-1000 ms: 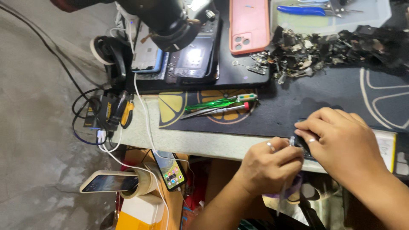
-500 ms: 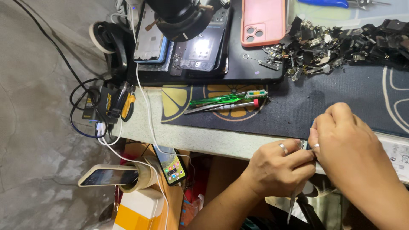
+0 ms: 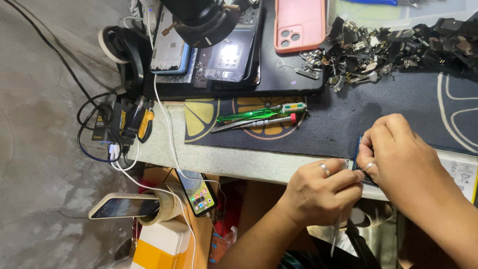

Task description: The person uses a small metal tool to scrape and clean the interior surfaces of a disassembled smartphone chassis. They repeatedly wipe the same areas along the edges and corners of the device while holding it steady with the other hand.

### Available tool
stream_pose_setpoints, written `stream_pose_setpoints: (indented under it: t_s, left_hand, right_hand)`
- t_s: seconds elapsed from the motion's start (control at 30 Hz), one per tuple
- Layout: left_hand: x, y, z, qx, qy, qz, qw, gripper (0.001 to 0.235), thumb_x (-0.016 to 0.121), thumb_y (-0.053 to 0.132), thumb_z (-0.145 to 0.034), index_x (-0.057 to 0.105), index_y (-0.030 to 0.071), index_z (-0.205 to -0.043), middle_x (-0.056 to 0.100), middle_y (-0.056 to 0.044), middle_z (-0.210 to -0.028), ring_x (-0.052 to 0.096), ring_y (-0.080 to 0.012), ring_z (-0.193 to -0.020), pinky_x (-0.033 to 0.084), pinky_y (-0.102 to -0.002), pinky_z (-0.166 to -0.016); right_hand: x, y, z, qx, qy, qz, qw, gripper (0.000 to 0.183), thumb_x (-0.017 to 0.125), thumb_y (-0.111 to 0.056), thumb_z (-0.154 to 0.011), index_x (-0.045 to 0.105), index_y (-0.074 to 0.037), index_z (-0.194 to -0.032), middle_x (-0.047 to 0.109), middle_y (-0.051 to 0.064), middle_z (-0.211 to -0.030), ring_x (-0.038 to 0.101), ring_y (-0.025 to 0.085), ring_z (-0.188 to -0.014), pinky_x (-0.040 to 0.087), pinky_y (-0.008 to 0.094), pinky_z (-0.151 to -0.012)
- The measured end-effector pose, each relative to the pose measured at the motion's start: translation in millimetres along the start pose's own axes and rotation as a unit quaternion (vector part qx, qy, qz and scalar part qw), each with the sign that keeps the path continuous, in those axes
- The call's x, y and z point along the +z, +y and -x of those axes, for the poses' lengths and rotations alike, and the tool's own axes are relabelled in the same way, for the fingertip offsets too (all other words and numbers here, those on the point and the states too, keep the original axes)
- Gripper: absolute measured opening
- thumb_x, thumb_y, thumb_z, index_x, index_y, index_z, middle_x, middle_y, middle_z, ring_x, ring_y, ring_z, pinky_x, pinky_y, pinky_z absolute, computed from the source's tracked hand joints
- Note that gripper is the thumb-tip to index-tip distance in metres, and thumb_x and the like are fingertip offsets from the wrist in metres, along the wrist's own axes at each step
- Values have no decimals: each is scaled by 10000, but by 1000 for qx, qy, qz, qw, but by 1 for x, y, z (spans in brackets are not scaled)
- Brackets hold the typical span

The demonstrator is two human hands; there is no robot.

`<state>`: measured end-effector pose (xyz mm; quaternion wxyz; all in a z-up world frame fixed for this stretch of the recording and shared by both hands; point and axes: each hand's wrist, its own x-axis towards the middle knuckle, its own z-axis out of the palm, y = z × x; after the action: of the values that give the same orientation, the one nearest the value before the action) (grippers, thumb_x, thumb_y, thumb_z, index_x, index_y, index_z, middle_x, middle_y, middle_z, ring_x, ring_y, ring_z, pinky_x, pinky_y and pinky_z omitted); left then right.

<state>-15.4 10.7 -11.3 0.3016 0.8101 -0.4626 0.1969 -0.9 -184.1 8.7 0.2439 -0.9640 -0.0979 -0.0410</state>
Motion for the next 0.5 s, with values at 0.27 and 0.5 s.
stream_pose_setpoints:
  t_s: [0.27,0.5]
  left_hand:
    - [1,1,-2,-1,6,-9,1000,114,702,121,-794,645,88,-887,693,-22,-1119,672,-226,-907,568,-301,-787]
    - [3,1,-2,-2,10,-10,1000,99,699,114,-798,634,98,-870,701,-10,-1111,685,-226,-914,569,-301,-792]
  right_hand:
    - [-3,2,-4,-31,24,10,999,212,724,-143,-863,589,-8,-958,577,154,-1048,671,367,-843,563,453,-733]
    - [-9,7,-10,1,-8,39,999,233,711,-128,-864,596,-2,-1022,582,172,-1080,685,336,-789,577,405,-694]
